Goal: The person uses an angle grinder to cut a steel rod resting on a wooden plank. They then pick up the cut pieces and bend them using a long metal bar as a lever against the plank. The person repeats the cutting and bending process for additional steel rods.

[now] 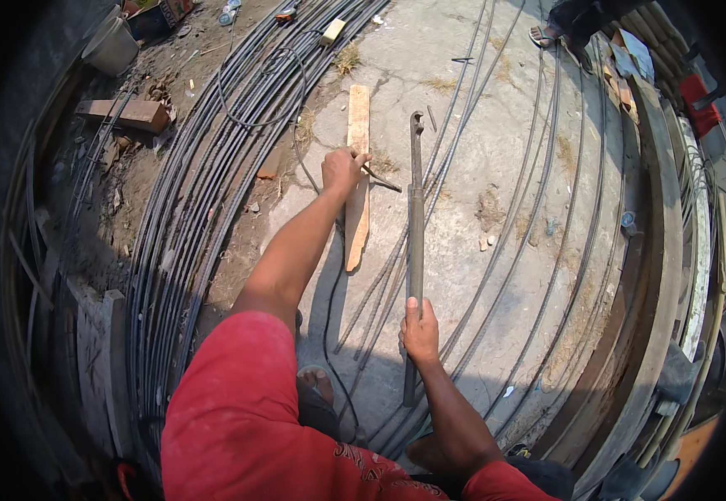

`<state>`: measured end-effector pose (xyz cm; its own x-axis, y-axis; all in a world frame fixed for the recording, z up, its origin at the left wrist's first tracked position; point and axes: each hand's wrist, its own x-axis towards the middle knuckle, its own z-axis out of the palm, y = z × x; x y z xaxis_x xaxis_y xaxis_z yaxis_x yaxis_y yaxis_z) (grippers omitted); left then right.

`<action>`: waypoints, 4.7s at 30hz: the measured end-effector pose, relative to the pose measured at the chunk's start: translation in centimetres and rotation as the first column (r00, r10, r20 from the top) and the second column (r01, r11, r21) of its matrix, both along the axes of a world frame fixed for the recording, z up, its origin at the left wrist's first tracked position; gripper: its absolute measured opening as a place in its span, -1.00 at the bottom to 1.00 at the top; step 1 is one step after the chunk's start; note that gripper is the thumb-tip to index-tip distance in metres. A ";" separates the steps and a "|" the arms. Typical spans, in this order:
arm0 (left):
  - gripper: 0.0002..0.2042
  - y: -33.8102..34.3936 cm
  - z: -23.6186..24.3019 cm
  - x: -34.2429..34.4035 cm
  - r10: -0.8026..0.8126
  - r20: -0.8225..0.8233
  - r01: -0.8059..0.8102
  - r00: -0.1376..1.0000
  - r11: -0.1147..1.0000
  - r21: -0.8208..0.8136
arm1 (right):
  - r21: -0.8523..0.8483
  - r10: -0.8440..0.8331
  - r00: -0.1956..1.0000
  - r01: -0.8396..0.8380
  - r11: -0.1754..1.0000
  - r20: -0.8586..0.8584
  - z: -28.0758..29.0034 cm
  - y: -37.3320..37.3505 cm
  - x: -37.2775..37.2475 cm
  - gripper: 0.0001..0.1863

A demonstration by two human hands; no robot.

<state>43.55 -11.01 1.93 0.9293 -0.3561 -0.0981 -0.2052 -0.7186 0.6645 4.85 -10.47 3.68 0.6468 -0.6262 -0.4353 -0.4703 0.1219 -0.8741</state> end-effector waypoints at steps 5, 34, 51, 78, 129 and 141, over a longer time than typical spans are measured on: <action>-0.53 -1.1 -1.0 1.8 0.071 -0.094 -0.060 0.993 0.992 0.110 | -0.010 -0.048 0.998 0.048 0.999 0.043 0.0 1.1 1.8 -0.55; -0.24 5.3 -2.8 -3.0 -0.113 -0.170 0.163 0.979 0.934 0.318 | 0.252 -0.154 0.983 0.175 0.952 -0.097 3.6 1.3 1.6 -0.38; -0.61 -3.1 -4.8 1.8 -0.143 0.213 0.134 0.966 0.989 0.059 | -0.125 -0.319 0.880 0.294 0.948 -0.351 -4.2 -3.0 -3.4 -0.49; -0.74 1.0 -5.9 7.7 -0.095 0.137 0.126 0.986 0.963 -0.238 | 0.130 -0.158 0.983 0.170 0.977 -0.099 -1.1 1.5 1.3 -0.43; -0.66 4.9 -3.1 1.9 -0.461 0.052 0.443 0.886 0.874 0.198 | -0.250 -0.027 0.984 -0.018 0.968 -0.175 -1.5 3.6 8.5 -0.29; -0.61 8.3 -4.4 3.6 -0.362 0.125 0.302 0.924 0.890 0.343 | 0.178 0.040 0.991 -0.017 0.984 -0.127 2.4 4.7 8.4 -0.32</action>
<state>47.11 -2.74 -2.47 0.7739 -0.6258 -0.0974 -0.5629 -0.7502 0.3470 13.21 -5.81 6.11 0.5942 -0.5144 -0.6184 -0.5839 0.2529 -0.7714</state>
